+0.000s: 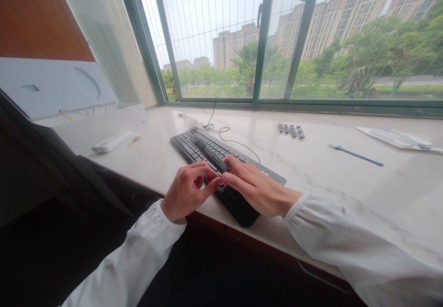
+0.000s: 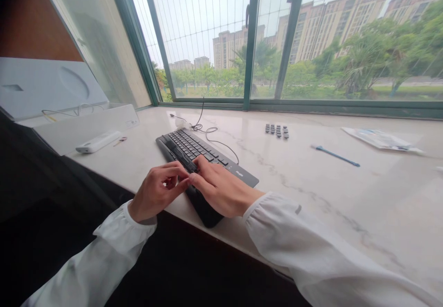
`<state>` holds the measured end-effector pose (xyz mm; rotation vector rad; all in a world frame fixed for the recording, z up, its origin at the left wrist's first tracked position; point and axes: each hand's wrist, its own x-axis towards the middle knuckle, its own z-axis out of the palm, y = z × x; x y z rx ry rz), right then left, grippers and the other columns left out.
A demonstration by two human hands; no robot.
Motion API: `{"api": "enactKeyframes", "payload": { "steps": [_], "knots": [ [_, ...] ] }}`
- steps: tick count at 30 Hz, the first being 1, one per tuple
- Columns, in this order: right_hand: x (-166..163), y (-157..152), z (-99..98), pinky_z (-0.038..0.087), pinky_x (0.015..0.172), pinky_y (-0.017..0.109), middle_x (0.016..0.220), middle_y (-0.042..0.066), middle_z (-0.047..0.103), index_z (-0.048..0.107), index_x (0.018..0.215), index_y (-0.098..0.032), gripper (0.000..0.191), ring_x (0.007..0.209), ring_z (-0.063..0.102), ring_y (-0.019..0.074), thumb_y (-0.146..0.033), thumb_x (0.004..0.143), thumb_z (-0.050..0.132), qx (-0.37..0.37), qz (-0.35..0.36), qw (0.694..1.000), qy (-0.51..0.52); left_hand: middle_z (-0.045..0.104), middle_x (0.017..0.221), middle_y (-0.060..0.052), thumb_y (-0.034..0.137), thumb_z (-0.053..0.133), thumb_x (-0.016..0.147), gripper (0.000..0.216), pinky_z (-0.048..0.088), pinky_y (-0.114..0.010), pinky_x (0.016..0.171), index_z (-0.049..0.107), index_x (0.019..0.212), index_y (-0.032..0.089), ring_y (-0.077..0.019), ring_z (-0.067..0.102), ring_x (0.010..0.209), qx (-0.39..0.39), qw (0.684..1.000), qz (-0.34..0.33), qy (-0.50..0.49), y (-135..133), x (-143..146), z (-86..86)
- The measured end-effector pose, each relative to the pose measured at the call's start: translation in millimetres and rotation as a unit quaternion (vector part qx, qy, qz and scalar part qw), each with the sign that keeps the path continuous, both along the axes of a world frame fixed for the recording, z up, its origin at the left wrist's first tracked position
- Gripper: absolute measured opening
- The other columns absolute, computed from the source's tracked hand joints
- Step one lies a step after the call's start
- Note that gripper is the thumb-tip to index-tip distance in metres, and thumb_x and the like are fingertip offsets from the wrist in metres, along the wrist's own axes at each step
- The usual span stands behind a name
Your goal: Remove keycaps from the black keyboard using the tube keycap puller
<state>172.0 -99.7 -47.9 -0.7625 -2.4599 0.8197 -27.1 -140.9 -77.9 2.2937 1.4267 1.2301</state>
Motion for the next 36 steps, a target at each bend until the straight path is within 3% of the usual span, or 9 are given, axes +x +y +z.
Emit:
{"api": "enactKeyframes", "payload": {
  "steps": [5,11,14,19,29,36],
  "knots": [
    [0.8,-0.8,-6.3,0.044,0.090,0.036,0.109,0.008,0.061,0.045,0.114,-0.020,0.030,0.102,0.058,0.0217,-0.043,0.103,0.030,0.027,0.000,1.000,0.002,0.058,0.071,0.001,0.034,0.066,0.088,0.022,0.037,-0.018,0.050,0.068,0.077,0.015,-0.0055,0.042,0.052,0.013,1.000,0.002,0.005,0.0,1.2,1.4],
    [1.9,0.4,-5.9,0.045,0.094,0.037,0.117,0.011,0.063,0.051,0.115,-0.020,0.035,0.110,0.059,0.0240,-0.046,0.103,0.030,0.088,0.015,0.996,-0.007,0.056,0.067,0.002,0.037,0.065,0.089,0.025,0.036,-0.018,0.048,0.068,0.076,0.016,-0.0056,0.044,0.051,0.033,0.999,0.004,0.018,1.1,-0.2,-3.0],
    [3.0,1.7,-5.3,0.046,0.094,0.037,0.121,0.011,0.063,0.050,0.118,-0.020,0.039,0.111,0.059,0.0237,-0.049,0.103,0.029,0.067,0.014,0.998,-0.016,0.055,0.066,0.002,0.037,0.064,0.089,0.025,0.037,-0.019,0.051,0.068,0.076,0.016,-0.0058,0.044,0.051,0.040,0.999,0.008,0.033,0.8,-0.3,-4.8],
    [2.5,5.4,-8.4,0.047,0.089,0.032,0.113,0.007,0.064,0.050,0.115,-0.022,0.038,0.103,0.061,0.0196,-0.051,0.104,0.026,0.024,0.024,0.999,0.007,0.057,0.067,0.002,0.035,0.064,0.090,0.022,0.038,-0.020,0.053,0.070,0.080,0.017,-0.0064,0.044,0.053,0.031,0.999,-0.005,0.027,0.1,-0.2,-2.9],
    [-3.1,4.3,-3.8,0.043,0.078,0.032,0.088,0.001,0.059,0.046,0.099,-0.023,0.029,0.082,0.056,0.0172,-0.044,0.105,0.028,0.021,0.021,1.000,0.006,0.057,0.063,0.002,0.036,0.069,0.087,0.021,0.036,-0.020,0.049,0.074,0.080,0.017,-0.0067,0.044,0.052,-0.001,1.000,-0.018,0.006,2.0,-2.4,-0.6],
    [-4.2,4.0,-5.2,0.040,0.077,0.032,0.087,0.000,0.057,0.044,0.094,-0.023,0.028,0.082,0.054,0.0166,-0.044,0.105,0.029,0.025,0.014,1.000,0.012,0.059,0.065,0.001,0.036,0.068,0.087,0.022,0.036,-0.020,0.050,0.074,0.079,0.017,-0.0063,0.045,0.052,-0.019,0.999,-0.025,-0.004,2.1,-2.0,-0.4]
  ]
}}
